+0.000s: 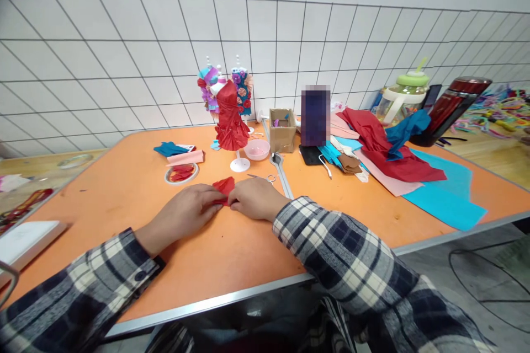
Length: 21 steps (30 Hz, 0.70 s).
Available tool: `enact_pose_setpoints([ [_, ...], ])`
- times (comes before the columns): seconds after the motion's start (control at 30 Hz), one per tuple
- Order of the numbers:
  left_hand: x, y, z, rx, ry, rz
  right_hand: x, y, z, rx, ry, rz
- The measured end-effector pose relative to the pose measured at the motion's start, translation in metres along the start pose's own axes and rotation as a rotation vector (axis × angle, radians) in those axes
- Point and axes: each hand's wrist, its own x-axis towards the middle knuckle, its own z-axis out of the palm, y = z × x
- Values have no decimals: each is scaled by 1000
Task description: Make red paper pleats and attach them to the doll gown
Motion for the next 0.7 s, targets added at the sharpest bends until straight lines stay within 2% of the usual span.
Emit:
enact_pose_setpoints([
  [0.1, 0, 6, -1, 3, 47, 2, 1, -2, 1, -5, 0, 35],
  [0.37, 5, 11, 0, 58, -33, 54, 3, -5, 4, 35, 38, 149],
  [0.57, 2, 11, -5, 43, -62, -55, 4, -7, 8, -3, 58, 186],
  [0.7, 3, 12, -4, 7, -58, -63, 4, -9, 8, -16, 79, 168],
])
